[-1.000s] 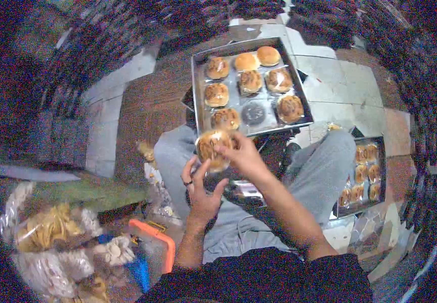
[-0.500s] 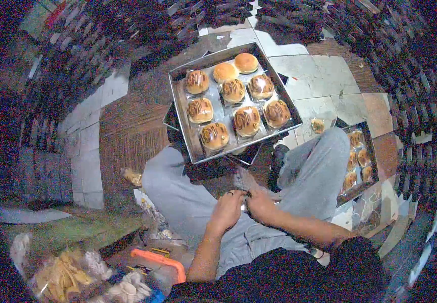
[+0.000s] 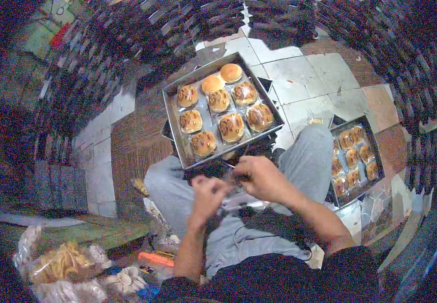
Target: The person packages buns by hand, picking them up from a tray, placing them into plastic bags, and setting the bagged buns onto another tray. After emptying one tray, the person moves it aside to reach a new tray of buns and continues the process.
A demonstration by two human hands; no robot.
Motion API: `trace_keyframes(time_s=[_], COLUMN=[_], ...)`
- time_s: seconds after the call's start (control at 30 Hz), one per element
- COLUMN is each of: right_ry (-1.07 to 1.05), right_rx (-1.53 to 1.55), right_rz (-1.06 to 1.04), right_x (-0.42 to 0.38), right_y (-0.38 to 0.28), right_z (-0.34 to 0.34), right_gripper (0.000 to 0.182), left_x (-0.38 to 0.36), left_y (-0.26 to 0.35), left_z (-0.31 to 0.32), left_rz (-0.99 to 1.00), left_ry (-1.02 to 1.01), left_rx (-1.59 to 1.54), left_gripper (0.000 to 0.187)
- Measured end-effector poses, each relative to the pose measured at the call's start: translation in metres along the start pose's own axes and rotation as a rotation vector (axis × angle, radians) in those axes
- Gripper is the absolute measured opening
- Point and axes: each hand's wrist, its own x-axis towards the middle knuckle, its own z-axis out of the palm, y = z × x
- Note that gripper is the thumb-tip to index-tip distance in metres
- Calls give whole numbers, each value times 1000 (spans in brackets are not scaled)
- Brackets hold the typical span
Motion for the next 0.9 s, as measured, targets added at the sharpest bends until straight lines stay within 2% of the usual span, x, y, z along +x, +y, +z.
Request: trace_keyframes(time_s=[0.03,0.07,0.1,0.17,0.2,0.23,0.3,0.33,0.37,0.4,0.43,0.5,0.53,0.57,0.63,0.67,0.7,0.77,0.8,0.83,0.87,0.9], right_ry=[-9,-21,-14,180,29,25,226,-10,134,137,136,155,244,229,146,165,202,374,248,295,322,273], right_rx=[5,7,3,100,68,66,-251,-88,-106,-1,101,134,178,167,262,137,5,-190,-321,-467,-542,-533], right_rz=[62,121,117,-222,-135,-138,-269,-81,-270,-212,-153,-244,-193,-185,-205,-281,-259,-112,65,127,-242,-106], right_x=[0,1,1,-2,-2,0,9,11,21,27,35,52,65,77,100,120,145,216,264,296,338,366], right_y=[-13,-22,-23,-24,-25,-28,-34,-15,-12,-16,-21,-22,-30,-34,-40,-27,-7,60,87,106,164,192], right_z=[-9,-13,-10,4,6,8,14,24,28,30,34,67,90,91,88,80,70,50,25,10,-6,-15], right_gripper=[29,32,32,48,63,63,67,83,101,105,109,110,98,98,59,38,26,26,30,29,30,29], left_x=[20,33,43,53,54,55,52,47,45,45,46,56,60,64,87,89,92,78,73,70,68,67], left_y=[12,19,21,42,48,51,67,86,93,87,79,47,18,-12,-56,-73,-81,-101,-105,-106,-104,-103], left_z=[-25,-42,-54,-75,-78,-80,-87,-88,-89,-90,-79,-41,-31,-25,-43,-55,-77,-105,-107,-108,-107,-105], left_rz=[58,124,277,385,382,417,451,430,407,420,413,-154,-215,-279,-428,-479,-523,-434,-360,-376,-312,-250], left_ry=[-28,-2,52,-4,2,-12,-19,21,54,90,95,189,234,284,642,768,898,786,790,806,800,794], left_rx=[25,186,232,225,224,279,335,248,159,100,93,-922,-1107,-1294,-1314,-1424,-1531,-1777,-1815,-1824,-1800,-1771], left_gripper=[12,10,20,34,34,37,41,46,50,59,59,56,56,56,49,47,45,42,47,47,50,54])
